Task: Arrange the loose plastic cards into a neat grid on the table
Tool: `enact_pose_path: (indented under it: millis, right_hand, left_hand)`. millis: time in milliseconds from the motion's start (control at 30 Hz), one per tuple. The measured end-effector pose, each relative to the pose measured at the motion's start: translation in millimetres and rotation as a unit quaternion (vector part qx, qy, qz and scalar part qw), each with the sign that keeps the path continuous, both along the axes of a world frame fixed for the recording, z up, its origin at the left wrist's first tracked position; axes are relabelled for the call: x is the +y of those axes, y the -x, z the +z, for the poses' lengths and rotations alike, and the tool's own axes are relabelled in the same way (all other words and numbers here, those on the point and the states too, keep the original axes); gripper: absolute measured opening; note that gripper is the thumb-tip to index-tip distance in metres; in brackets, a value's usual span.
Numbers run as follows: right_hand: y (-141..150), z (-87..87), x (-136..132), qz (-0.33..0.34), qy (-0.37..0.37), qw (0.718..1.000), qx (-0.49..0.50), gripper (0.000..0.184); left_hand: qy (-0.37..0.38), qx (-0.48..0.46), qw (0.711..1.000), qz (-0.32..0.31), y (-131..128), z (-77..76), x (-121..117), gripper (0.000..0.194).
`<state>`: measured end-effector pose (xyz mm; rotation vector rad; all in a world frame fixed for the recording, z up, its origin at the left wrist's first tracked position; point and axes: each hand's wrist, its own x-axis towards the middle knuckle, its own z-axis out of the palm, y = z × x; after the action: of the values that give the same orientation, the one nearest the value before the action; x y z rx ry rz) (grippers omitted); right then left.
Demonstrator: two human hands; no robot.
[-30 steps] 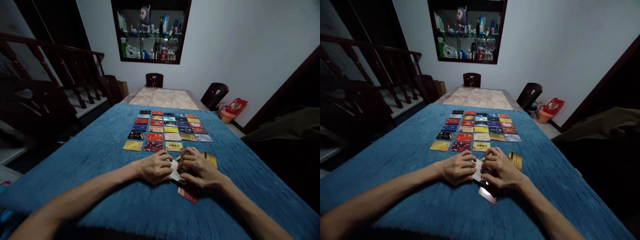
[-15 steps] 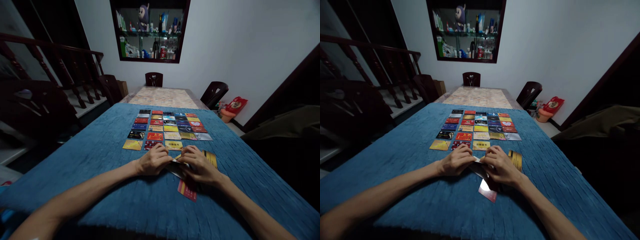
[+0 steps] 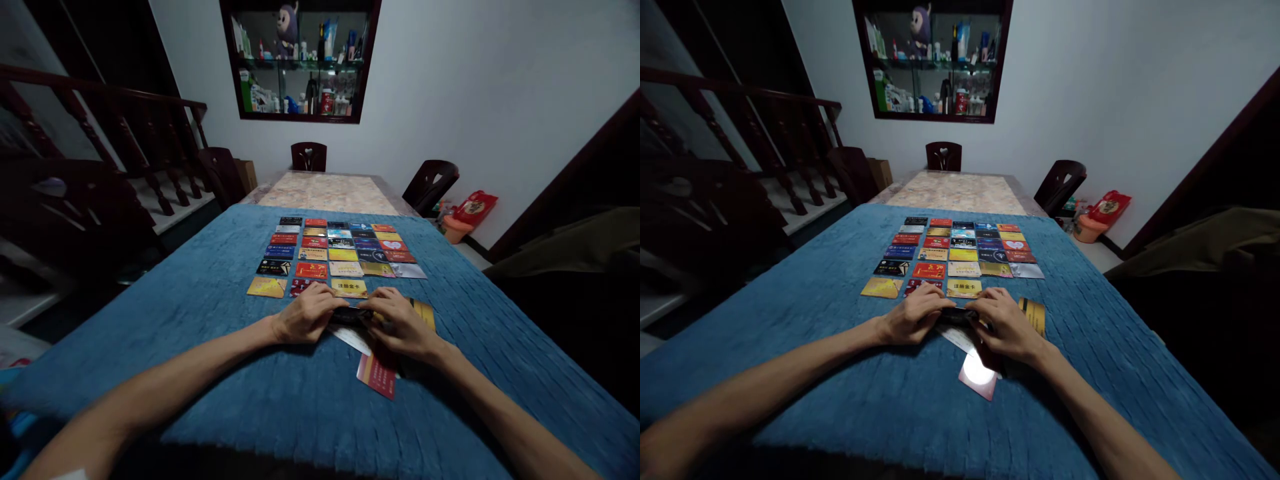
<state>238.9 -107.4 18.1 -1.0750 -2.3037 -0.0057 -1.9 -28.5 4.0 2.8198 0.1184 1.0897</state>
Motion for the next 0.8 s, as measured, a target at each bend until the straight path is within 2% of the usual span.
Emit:
enact_pose_path:
  millis: [233,400,567,800]
  right_hand:
    - [-2.5,-0.9,1.3,-0.011,0.001,1.0,-0.001,0.023]
    - [-2.3,-2.7,1.4,-0.01,-0.002,1.0,0.015,0.017]
    - [-1.5,-1.6,0.7,-0.011,0.001,1.0,0.012,0.017]
    - [-0.3,-2.7,-0.6,-0.007,-0.041,0.999,-0.005,0.019]
  left_hand:
    - [0.016,0.016,1.0,0.017,1.3,-2.0,1.0,0.043]
    - [-0.009,0.035,0.999,0.029,0.9,-1.1,0.0,0.036]
    - [-0.029,0.013,0.999,0.026,-0.9,-0.6,-0.8,0.03]
    - [-0.033,-0.014,0.999,0.024,-1.2,0.4,-2.4,0.027]
